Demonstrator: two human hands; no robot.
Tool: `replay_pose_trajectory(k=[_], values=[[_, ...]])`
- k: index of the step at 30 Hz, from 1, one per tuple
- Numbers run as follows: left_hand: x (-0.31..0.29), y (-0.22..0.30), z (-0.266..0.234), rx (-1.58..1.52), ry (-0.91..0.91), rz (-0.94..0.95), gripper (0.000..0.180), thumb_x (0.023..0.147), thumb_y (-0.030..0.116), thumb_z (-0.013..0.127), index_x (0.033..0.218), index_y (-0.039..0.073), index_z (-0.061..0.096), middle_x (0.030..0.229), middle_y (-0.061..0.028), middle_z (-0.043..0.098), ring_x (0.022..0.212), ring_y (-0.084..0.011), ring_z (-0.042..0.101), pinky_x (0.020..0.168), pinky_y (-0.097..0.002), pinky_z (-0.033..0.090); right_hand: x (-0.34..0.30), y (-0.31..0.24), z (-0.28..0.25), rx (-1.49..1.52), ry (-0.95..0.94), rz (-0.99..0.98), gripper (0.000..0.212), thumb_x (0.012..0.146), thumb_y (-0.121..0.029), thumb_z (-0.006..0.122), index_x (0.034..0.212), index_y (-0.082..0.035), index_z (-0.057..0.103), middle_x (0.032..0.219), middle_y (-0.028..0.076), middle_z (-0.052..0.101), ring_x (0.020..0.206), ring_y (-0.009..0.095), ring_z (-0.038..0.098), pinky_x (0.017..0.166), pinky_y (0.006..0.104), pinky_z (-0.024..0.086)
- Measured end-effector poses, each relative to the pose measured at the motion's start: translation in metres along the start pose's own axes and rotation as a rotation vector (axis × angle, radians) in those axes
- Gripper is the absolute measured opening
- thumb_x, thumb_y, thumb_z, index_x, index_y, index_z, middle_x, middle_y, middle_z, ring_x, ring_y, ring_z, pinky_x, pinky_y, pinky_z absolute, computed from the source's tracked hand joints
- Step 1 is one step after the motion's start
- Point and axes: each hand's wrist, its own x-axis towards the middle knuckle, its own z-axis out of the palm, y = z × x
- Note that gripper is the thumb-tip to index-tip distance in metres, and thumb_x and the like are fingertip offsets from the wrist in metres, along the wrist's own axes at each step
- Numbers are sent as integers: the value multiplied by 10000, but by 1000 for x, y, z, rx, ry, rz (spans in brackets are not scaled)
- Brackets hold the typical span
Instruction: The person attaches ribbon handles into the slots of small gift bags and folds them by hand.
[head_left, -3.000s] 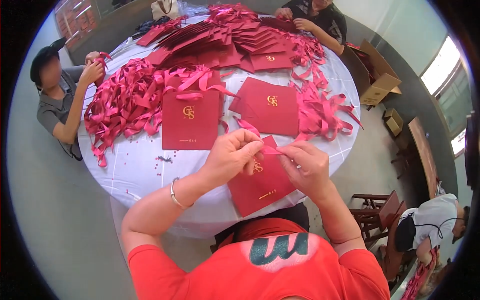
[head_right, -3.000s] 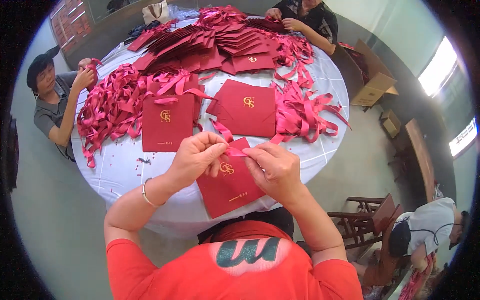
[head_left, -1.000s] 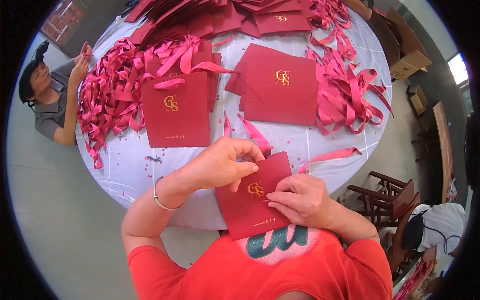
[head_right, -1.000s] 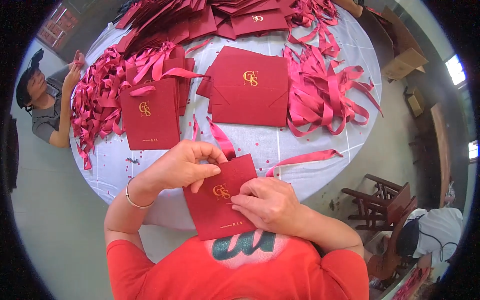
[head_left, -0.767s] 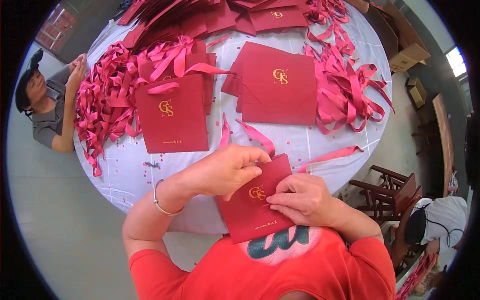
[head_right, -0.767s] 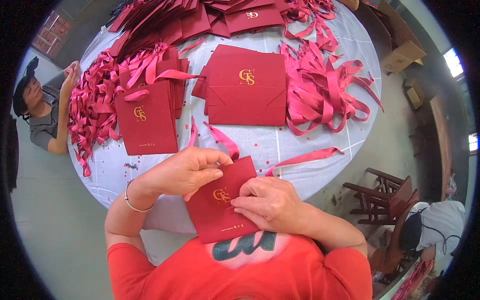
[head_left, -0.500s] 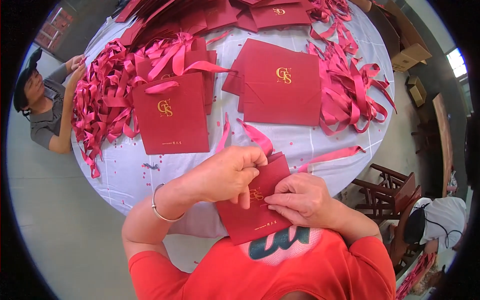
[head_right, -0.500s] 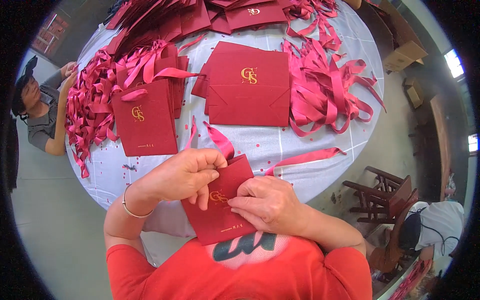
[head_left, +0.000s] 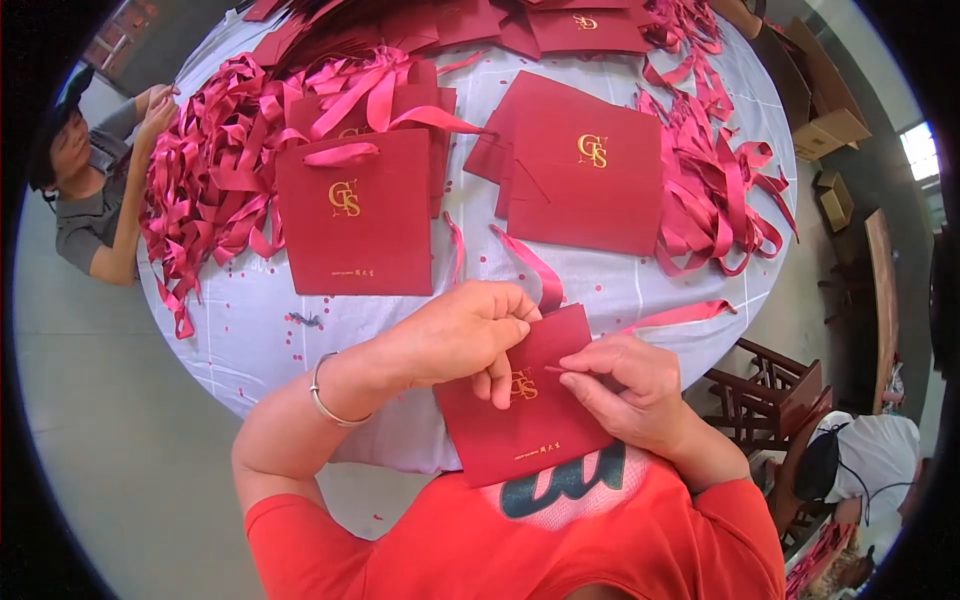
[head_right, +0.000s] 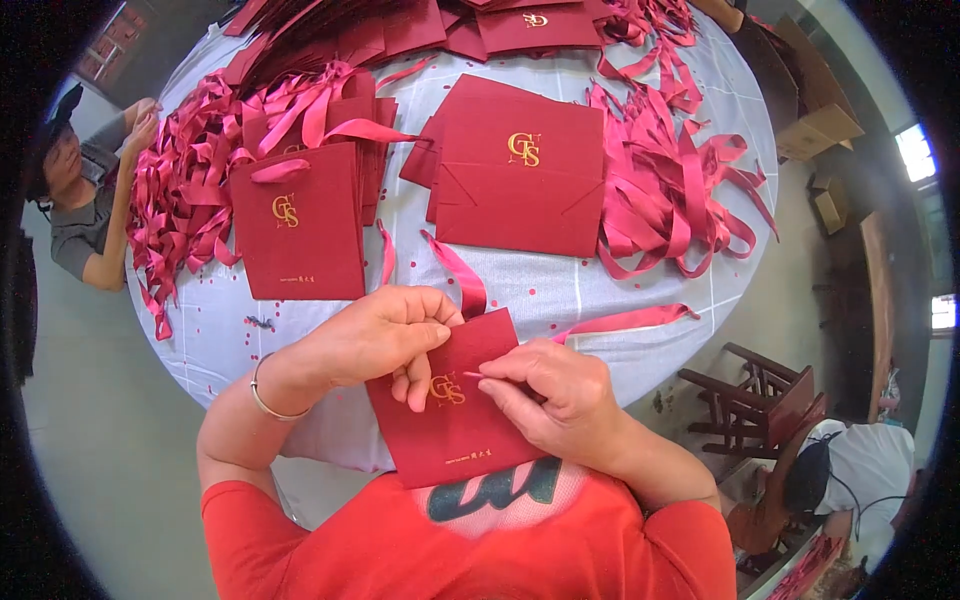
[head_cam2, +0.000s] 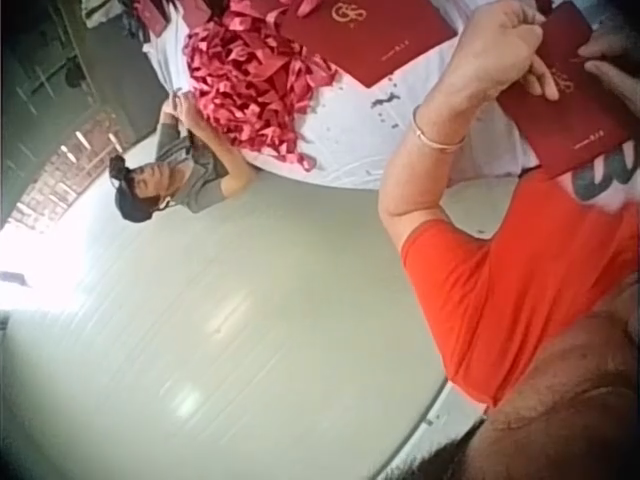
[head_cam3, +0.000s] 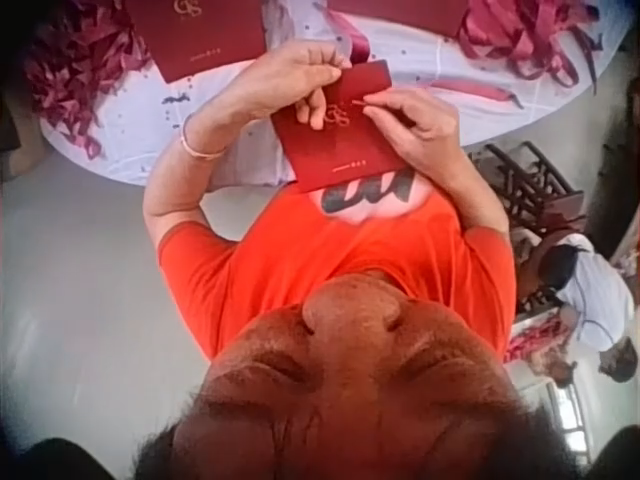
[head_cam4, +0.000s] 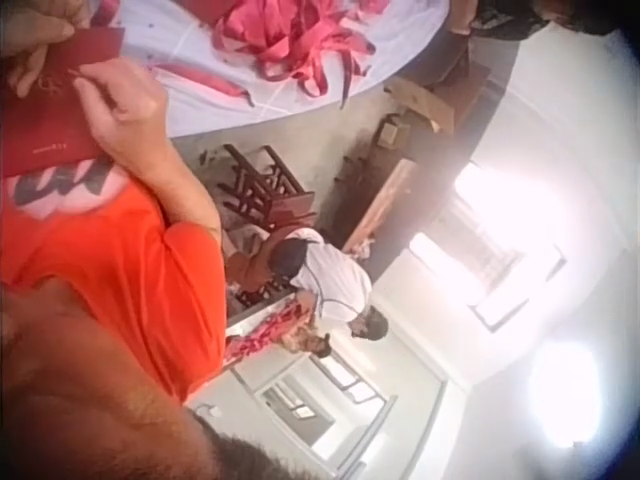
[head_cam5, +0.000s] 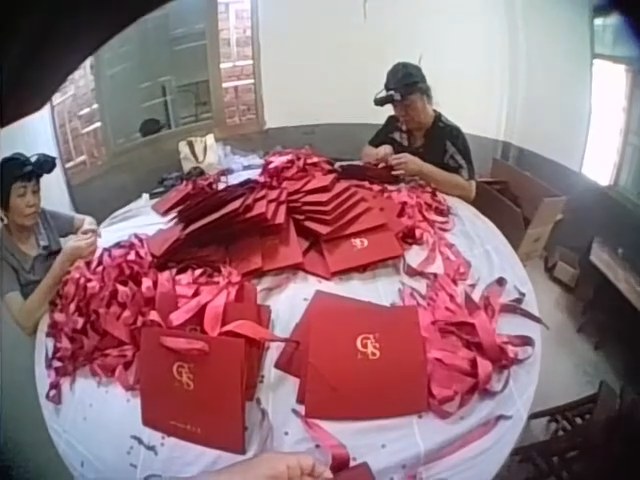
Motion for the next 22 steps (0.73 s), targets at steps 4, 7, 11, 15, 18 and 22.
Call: replay_pose_trajectory(k=[4,7,11,15,18,22], values=[[-1,1,2,60,19,20,150,1008,95,405,1099,-3,473,770,-46,578,538,-160,664,423,-222,487,10,-6,-3,-182,43,-120,199,719,36,774,886,-1,673,763,120,659,624,228,643,523,297,499],[-2,0,3,73,24,31,131,1007,96,401,1074,6,468,756,-39,574,544,-161,667,424,-221,485,13,-2,-1,-254,52,-159,202,720,34,766,878,-3,646,748,119,642,617,239,642,509,309,506],[-3,-4,4,107,10,80,127,1008,99,395,1066,10,465,734,-26,571,562,-155,673,439,-217,486,12,-2,0,-232,83,-86,178,726,58,758,858,3,654,713,119,636,589,227,620,517,298,485],[-6,-3,8,134,18,104,128,1011,99,390,1073,11,460,723,-22,569,569,-150,673,448,-217,486,11,3,1,-202,88,-113,173,732,55,755,860,0,652,711,123,630,587,233,617,518,308,485],[-7,-4,9,184,39,83,126,1011,94,391,1085,14,453,726,-25,567,568,-152,673,446,-220,483,13,2,1,-245,69,-148,167,739,48,750,862,-2,648,714,124,629,594,238,621,518,310,484],[-9,-7,13,149,46,133,120,1008,87,398,1103,33,447,803,-53,587,576,-183,681,449,-230,489,14,-6,0,-321,4,-119,179,751,41,740,891,-14,644,743,120,639,604,242,628,525,323,496]])
